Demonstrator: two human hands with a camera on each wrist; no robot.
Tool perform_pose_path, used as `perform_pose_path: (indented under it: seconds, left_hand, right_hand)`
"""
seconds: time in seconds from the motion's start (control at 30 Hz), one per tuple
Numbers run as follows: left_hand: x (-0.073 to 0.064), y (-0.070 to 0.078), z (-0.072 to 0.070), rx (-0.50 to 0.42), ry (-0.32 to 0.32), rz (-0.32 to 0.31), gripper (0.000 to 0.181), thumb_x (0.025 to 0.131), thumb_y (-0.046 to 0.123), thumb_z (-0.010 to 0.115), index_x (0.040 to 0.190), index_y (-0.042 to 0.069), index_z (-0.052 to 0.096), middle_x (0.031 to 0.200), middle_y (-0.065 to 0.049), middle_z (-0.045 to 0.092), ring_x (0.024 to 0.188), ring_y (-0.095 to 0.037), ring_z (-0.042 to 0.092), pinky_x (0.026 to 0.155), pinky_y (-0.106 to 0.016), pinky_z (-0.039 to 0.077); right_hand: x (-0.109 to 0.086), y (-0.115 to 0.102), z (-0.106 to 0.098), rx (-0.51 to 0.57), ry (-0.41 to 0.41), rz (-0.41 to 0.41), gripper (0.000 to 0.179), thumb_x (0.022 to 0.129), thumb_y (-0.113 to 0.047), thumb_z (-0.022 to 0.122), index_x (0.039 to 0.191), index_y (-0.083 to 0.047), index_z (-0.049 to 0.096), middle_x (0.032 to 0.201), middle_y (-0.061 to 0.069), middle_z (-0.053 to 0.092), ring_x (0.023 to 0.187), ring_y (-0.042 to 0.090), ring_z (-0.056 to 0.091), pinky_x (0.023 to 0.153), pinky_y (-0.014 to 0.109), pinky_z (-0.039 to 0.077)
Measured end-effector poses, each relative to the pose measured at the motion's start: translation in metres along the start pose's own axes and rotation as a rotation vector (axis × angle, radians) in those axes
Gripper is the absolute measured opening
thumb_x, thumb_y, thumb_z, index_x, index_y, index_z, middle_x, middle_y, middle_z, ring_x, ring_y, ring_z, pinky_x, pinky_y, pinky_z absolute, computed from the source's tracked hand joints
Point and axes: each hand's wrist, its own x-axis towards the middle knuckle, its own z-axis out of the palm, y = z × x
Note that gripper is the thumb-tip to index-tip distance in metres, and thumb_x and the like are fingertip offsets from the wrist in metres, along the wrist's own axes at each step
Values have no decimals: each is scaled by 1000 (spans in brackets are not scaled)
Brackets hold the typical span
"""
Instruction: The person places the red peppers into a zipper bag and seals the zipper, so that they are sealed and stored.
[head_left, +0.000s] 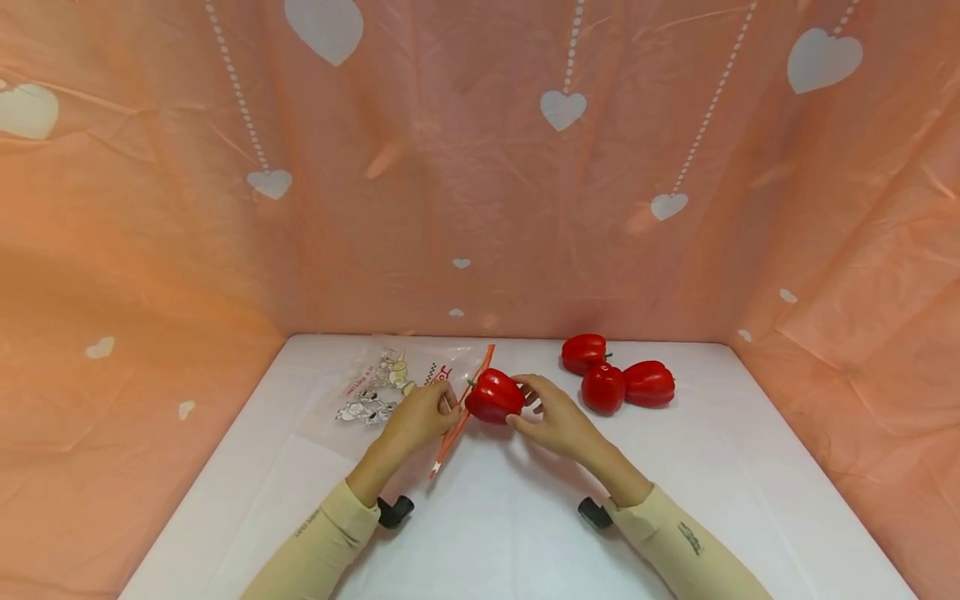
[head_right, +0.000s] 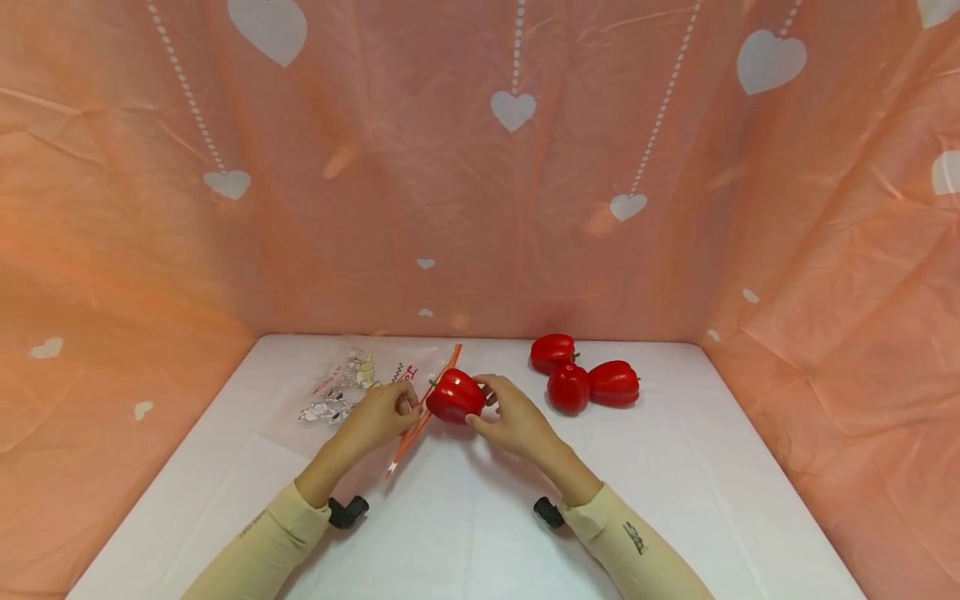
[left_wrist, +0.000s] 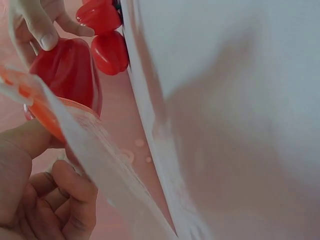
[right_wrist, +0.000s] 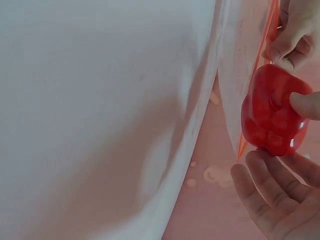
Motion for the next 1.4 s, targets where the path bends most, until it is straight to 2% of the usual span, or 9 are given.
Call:
perform_pose_path:
  seconds: [0.17, 0.43, 0.63, 0.8, 1.0, 1.2, 1.4]
  left_hand:
    - [-1, 2, -2, -6, 15, -8, 13, 92, 10, 77, 86, 13, 66, 72, 5, 64, 65, -12, 56, 58, -30, 46]
    - [1, 1, -2, -12, 83, 5, 11, 95, 11, 76, 90, 12, 67, 73, 4, 65, 67, -12, 58, 63, -31, 49]
    - [1, 4, -5, -47, 128, 21, 6, 96, 10, 74, 93, 10, 69, 72, 4, 65, 63, -10, 57, 61, -31, 49]
    - [2, 4, -6, -71, 157, 29, 6, 97, 11, 74, 96, 9, 69, 75, 4, 66, 67, -10, 59, 62, -31, 51]
    - [5, 2, -10, -114, 180, 26, 7, 99, 13, 74, 95, 13, 69, 76, 5, 66, 69, -10, 59, 63, -29, 50]
    - [7, 4, -15, -136, 183, 18, 6, 99, 13, 76, 98, 11, 70, 80, 2, 67, 74, -12, 62, 69, -31, 52]
    - [7, 4, -16, -162, 177, 8, 7, 100, 15, 75, 101, 10, 71, 83, 2, 70, 76, -14, 64, 73, -33, 53]
  right_hand:
    - [3, 0, 2, 3, 10, -20, 62, 91, -16, 85, 146, -5, 59, 123, 11, 70, 107, 27, 66, 92, 46, 60]
    - [3, -1, 3, 1, -1, -15, 61, 91, -15, 85, 145, -4, 59, 123, 12, 70, 106, 29, 67, 90, 46, 61]
    - [5, 0, 5, 63, -11, -23, 60, 91, -10, 84, 143, 2, 58, 122, 16, 70, 105, 31, 68, 90, 49, 62]
    - [8, 0, 11, 149, -10, 11, 54, 91, -8, 84, 138, 1, 58, 118, 16, 71, 106, 34, 69, 91, 47, 62]
    - [12, 1, 19, 224, 29, 60, 49, 91, -10, 85, 132, 0, 61, 114, 13, 71, 101, 29, 69, 89, 42, 62]
    - [18, -1, 26, 277, 69, 104, 47, 91, -13, 87, 130, 0, 64, 111, 12, 73, 96, 24, 71, 81, 32, 63]
    - [26, -5, 35, 338, 109, 156, 43, 90, -14, 88, 124, 2, 67, 106, 13, 76, 94, 25, 72, 79, 33, 62]
